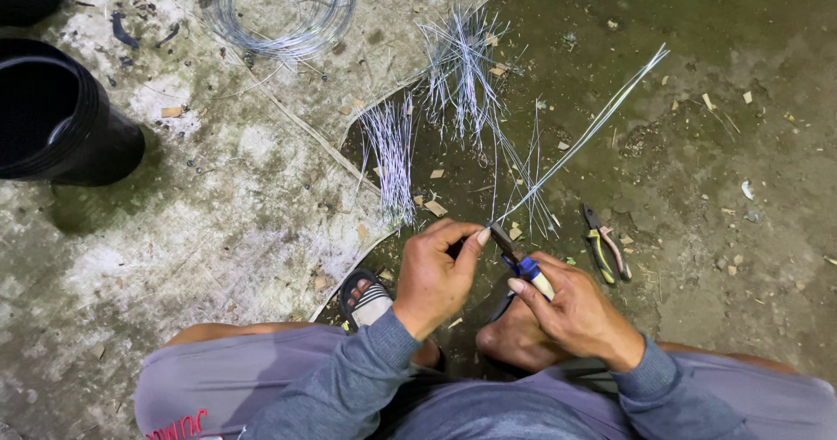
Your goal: The person sits on the floor and repeatedly bends thin metal wires into looped shapes using pliers. The person picks up individual wires, bends them, and places the finished pieces into a growing pile.
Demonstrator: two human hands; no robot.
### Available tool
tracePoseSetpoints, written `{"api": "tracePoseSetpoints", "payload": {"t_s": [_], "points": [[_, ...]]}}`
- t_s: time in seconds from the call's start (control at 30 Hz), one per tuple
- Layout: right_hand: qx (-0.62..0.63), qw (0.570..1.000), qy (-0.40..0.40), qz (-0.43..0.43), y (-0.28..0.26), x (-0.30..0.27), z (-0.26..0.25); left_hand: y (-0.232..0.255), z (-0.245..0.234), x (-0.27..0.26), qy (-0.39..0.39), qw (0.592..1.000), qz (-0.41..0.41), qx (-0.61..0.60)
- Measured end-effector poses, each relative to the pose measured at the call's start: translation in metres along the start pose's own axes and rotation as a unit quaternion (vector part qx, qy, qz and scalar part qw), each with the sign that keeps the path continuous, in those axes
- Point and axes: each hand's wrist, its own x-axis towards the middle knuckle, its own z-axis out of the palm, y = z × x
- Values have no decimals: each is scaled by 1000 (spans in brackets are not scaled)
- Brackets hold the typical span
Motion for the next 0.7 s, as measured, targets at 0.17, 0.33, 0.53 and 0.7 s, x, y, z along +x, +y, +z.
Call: {"api": "tracePoseSetpoints", "payload": {"t_s": [0.17,0.33,0.53,0.7], "points": [[-2,1000,15,5,-2,0,5,-9,1,2,-41,994,-91,-44],[45,998,27,-34,0,-1,10,-17,3,3,-67,975,-168,-129],[15,997,48,-56,2,1,12,-29,7,1,-73,948,-209,-228],[-6,996,68,-60,3,1,15,-38,12,-5,-91,870,-261,-409]]}}
